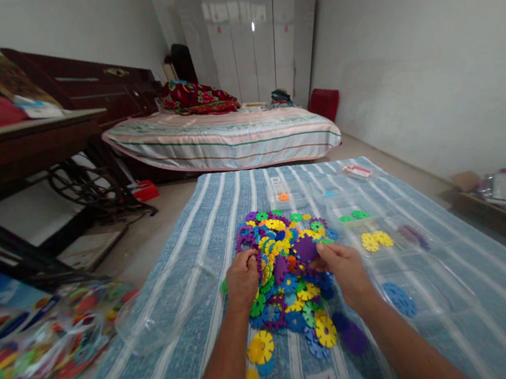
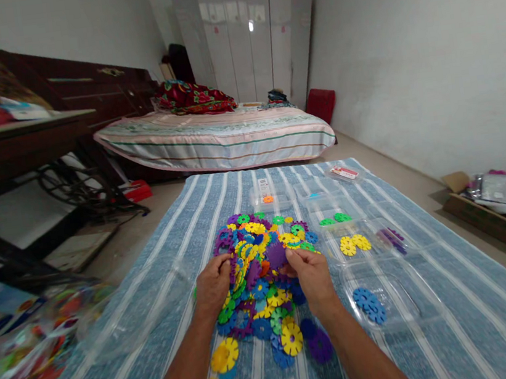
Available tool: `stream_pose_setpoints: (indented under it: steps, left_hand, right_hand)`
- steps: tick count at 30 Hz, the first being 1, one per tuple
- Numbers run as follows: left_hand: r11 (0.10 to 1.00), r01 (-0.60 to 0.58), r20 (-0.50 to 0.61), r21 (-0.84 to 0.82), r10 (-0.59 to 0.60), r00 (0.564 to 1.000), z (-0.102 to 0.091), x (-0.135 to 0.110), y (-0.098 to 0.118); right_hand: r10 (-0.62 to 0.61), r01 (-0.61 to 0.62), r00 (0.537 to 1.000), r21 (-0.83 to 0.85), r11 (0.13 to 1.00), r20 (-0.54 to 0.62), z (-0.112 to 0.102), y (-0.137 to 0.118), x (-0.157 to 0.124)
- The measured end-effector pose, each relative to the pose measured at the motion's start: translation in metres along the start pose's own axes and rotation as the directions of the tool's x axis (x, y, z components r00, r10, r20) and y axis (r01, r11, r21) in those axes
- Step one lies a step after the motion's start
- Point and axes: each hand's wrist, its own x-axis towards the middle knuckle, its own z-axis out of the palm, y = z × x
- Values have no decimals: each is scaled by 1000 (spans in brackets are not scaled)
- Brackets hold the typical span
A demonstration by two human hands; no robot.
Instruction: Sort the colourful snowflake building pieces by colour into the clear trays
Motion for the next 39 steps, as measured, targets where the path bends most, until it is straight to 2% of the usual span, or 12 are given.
stream_pose_setpoints:
  steps: [3, 6, 11, 15, 18, 21, 24, 26, 30, 34, 36, 39]
  left_hand:
    - [1000, -10, -16, 9, 10, 1000, 1, 1, -2]
    - [999, -14, -18, 29, 15, 1000, 1, 2, -2]
    - [999, -19, -14, 28, 20, 1000, 0, 4, -3]
    - [999, -33, -9, 31, 33, 999, 0, 5, -4]
    - [999, -27, -18, 33, 28, 999, 1, 5, -4]
    - [999, -17, -16, 30, 18, 1000, 2, 5, -4]
    - [999, -18, -6, 27, 18, 1000, 2, 5, -5]
    - [1000, -20, -9, 24, 21, 1000, 2, 5, -5]
    - [999, -34, -18, 21, 34, 999, 2, 5, -6]
    - [999, -37, -27, 14, 38, 999, 3, 3, -5]
    - [999, -35, -29, 12, 36, 999, 4, 2, -5]
    - [1000, -30, -23, 5, 30, 999, 4, 1, -5]
  right_hand:
    - [71, -72, 997, 58, 996, 16, 0, -2, -3]
    - [71, -73, 997, 53, 996, 30, 0, -4, -5]
    - [-114, 115, 993, -161, 980, 19, -16, -16, -6]
    - [-325, 267, 943, -413, 871, -76, -60, -37, 1]
    - [-466, 260, 867, -638, 724, -176, -109, -53, 14]
    - [-563, 56, 793, -892, 448, -233, -158, -66, 32]
    - [-540, -233, 800, -965, 118, -260, -194, -72, 51]
    - [-488, -304, 831, -953, -1, -265, -209, -72, 62]
    - [-446, -281, 862, -959, -25, -241, -219, -66, 72]
    - [-494, -250, 845, -968, -24, -206, -212, -62, 62]
    - [-558, -160, 818, -987, 10, -138, -201, -61, 52]
    - [-653, 105, 757, -988, 113, 6, -172, -59, 34]
